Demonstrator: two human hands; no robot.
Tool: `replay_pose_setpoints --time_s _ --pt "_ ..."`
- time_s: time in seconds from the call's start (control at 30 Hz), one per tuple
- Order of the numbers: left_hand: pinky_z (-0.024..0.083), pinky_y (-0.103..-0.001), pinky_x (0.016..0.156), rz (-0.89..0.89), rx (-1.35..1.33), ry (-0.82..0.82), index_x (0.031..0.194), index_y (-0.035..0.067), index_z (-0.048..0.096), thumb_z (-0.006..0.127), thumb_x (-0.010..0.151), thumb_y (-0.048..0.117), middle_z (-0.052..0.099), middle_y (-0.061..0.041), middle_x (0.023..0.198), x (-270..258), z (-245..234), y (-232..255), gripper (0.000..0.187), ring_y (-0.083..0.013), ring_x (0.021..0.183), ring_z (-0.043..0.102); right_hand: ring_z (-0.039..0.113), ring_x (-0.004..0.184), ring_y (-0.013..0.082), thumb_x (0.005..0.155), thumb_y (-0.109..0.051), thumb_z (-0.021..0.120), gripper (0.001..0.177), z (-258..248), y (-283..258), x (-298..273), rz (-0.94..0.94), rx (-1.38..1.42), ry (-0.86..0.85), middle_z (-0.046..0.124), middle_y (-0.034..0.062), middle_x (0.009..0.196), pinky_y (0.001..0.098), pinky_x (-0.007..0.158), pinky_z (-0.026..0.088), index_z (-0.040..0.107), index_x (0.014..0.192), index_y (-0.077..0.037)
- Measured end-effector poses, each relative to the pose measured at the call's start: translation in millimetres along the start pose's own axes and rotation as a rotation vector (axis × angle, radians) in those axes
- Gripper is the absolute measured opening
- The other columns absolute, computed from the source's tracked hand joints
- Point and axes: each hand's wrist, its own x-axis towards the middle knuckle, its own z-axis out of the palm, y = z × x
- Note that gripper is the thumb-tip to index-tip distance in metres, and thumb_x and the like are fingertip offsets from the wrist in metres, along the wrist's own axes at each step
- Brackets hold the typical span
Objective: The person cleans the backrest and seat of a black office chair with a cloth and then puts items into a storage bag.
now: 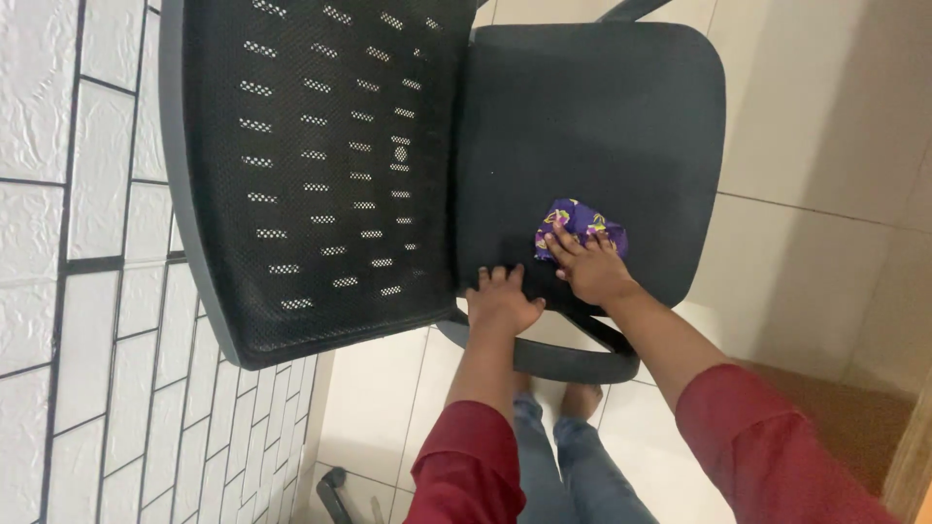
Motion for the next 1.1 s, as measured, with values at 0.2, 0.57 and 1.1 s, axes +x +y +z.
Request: replay_pose_setpoints --time_s 0.2,0.57,1.1 --pt "0.029 -0.062 0.119 -0.065 -0.125 -0.030 0.165 0.029 -0.001 0.071 0.087 0.044 -0.016 0.001 0.173 36.0 2.5 -2.1 0.107 -0.0360 0.160 -0.007 0.035 0.147 0.0408 0.098 -0.037 0.052 0.070 18.4 7.8 4.4 -0.067 0.064 0.143 0.009 0.0049 0.171 0.0599 0.120 0.016 0.024 0.161 -0.023" --pt "0.038 -0.059 0.116 -0.011 -0.068 -0.146 0.167 0.017 -0.002 0.070 0.086 0.040 -0.012 -0.010 0.175 59.9 0.8 -4.8 0.111 -0.0504 0.157 -0.004 0.054 0.130 0.0268 0.087 -0.014 0.057 0.070 -36.9 -11.2 24.2 -0.357 -0.103 -0.044 0.032 -0.0046 0.167 0.0457 0.117 0.031 0.042 0.154 -0.029" --pt "0.035 -0.061 0.115 -0.040 -0.134 -0.154 0.166 0.016 -0.003 0.062 0.089 0.052 -0.010 -0.012 0.174 39.7 -18.5 2.3 0.107 -0.0480 0.157 -0.002 0.058 0.126 0.0333 0.096 -0.026 0.056 0.058 -71.7 -6.5 157.5 -0.203 -0.277 0.468 0.060 0.0103 0.145 0.0505 0.110 0.040 0.050 0.150 -0.008"
